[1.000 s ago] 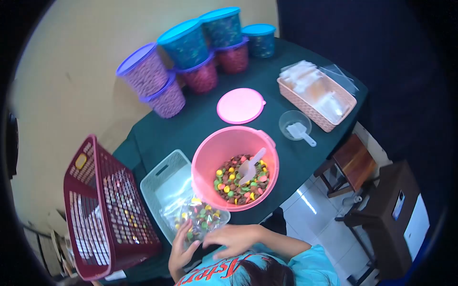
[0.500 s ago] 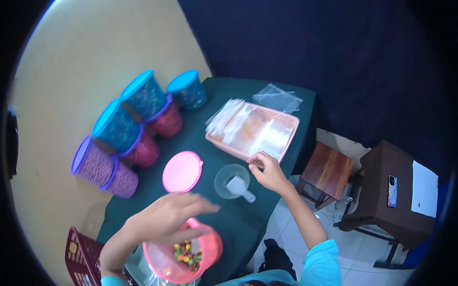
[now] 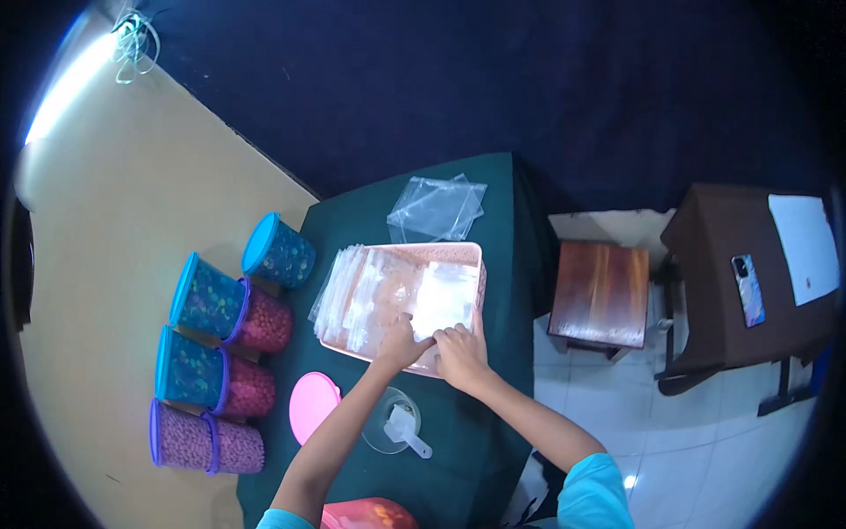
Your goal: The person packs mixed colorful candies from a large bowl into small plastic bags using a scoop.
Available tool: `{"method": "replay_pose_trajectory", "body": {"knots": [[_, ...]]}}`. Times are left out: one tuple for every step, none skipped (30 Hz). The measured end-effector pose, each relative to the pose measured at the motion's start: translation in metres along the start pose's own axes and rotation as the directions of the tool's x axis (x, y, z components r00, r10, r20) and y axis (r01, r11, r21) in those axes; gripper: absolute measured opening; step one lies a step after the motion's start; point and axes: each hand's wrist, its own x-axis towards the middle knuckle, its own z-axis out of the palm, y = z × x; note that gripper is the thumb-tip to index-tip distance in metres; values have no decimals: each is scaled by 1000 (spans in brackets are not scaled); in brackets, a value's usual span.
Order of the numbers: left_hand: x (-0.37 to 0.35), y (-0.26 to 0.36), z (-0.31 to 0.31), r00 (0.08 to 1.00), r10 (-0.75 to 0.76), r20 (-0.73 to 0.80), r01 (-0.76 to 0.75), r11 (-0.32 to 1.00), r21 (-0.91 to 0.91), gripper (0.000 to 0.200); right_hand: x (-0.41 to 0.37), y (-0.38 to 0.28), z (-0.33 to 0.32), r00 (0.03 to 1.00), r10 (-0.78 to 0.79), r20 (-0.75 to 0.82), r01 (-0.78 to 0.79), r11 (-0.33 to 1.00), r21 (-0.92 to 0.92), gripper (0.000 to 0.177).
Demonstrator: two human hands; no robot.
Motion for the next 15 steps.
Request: {"method": "replay_pose_trajectory", "body": {"knots": [[2, 1, -10, 999, 10, 39, -8, 1000, -27, 54, 0, 0, 0, 999, -9, -31, 10, 1000, 25, 34], [3, -1, -17, 997, 19, 72, -14, 998, -57, 48, 0, -1, 0, 998, -22, -64, 25, 999, 44, 34], [5, -6, -16, 999, 48, 14, -46, 994, -94, 37, -1, -1, -1, 994, -30, -102, 35, 998, 47, 31], [7, -10, -15, 999, 40, 12, -39, 996, -85, 37, -1, 0, -1, 994, -36, -103, 42, 997, 57, 31], [9, -13, -15, 999, 31, 19, -28, 988, -152, 31, -1, 1, -2, 991, -40, -128, 49, 997, 67, 29], [10, -15, -15, 999, 23, 27, -16, 975, -219, 26, -2, 1, -2, 987, -43, -152, 55, 996, 76, 27], [7, -16, -15, 994, 92, -64, -105, 961, -257, 19, -1, 0, -3, 989, -31, -142, 43, 996, 80, 26], [6, -16, -15, 994, 88, -67, -102, 961, -257, 19, -1, -1, -3, 989, -36, -142, 48, 996, 81, 26], [3, -14, -17, 988, 112, -103, -136, 951, -278, 18, 0, -1, -4, 989, -32, -146, 48, 993, 105, 27], [1, -11, -19, 980, 137, -143, -175, 938, -298, 17, 0, -1, -6, 988, -29, -153, 48, 991, 125, 28], [-2, -8, -21, 979, 137, -153, -178, 937, -301, 17, -1, -1, -7, 987, -37, -156, 55, 992, 117, 28], [-5, -4, -25, 978, 131, -160, -174, 941, -292, 16, -1, 0, -5, 987, -37, -155, 56, 991, 122, 29], [-9, -2, -28, 978, 125, -169, -169, 945, -281, 15, -1, 0, -6, 987, -39, -154, 59, 990, 128, 31], [-12, -1, -31, 975, 123, -184, -172, 944, -281, 15, -2, 0, -8, 986, -52, -160, 72, 990, 121, 31], [-14, -2, -33, 969, 135, -207, -197, 927, -317, 15, -3, -1, -11, 981, -69, -180, 92, 988, 124, 36]]}}
